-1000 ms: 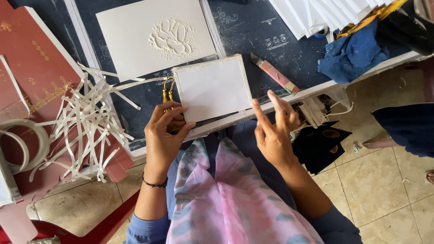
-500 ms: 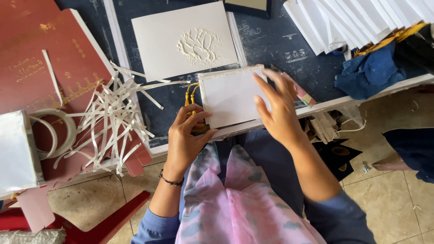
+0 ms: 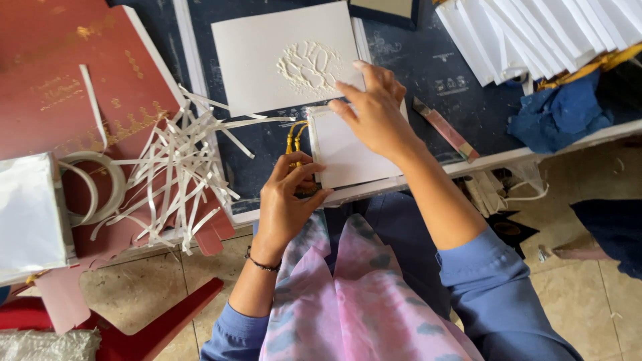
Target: Assembling invitation cards by aligning paper inserts and attaching decorative tassels using a small hand tool.
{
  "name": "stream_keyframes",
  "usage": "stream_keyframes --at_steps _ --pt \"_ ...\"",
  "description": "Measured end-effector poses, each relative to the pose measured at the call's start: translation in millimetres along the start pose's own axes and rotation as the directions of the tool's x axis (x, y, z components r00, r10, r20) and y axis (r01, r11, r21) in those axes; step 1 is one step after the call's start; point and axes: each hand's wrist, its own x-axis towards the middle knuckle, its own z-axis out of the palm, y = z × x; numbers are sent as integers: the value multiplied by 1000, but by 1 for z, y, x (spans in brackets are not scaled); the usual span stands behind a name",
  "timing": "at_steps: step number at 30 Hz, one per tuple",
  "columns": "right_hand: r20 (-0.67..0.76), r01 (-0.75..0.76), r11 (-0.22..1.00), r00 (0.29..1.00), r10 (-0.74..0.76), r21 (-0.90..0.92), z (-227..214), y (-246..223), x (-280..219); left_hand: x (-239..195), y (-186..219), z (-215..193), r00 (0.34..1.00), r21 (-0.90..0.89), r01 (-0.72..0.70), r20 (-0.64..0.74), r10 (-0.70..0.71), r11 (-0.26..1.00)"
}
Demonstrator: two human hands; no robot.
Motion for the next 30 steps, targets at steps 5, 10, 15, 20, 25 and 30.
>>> stream_keyframes --at_steps 5,10,15,20,25,30 --pt "-279 137 857 960 9 498 -50 24 -83 0 1 7 995 -3 19 -100 -19 1000" --pt "-325 32 876 934 145 481 -45 24 -164 2 4 7 995 0 46 -93 -45 999" --pt "-390 26 988 920 36 153 -17 24 -190 1 3 5 995 -30 41 -90 -44 999" --pt "-417 6 984 905 -81 -178 -5 26 -194 1 0 8 996 -41 46 -70 -49 998" --pt "-460 -53 962 885 -78 -267 -2 28 -198 2 5 9 995 -52 50 -85 -54 997" --pt "-472 -37 949 873 -121 -313 -6 26 -198 1 3 8 996 -45 46 -76 -50 998"
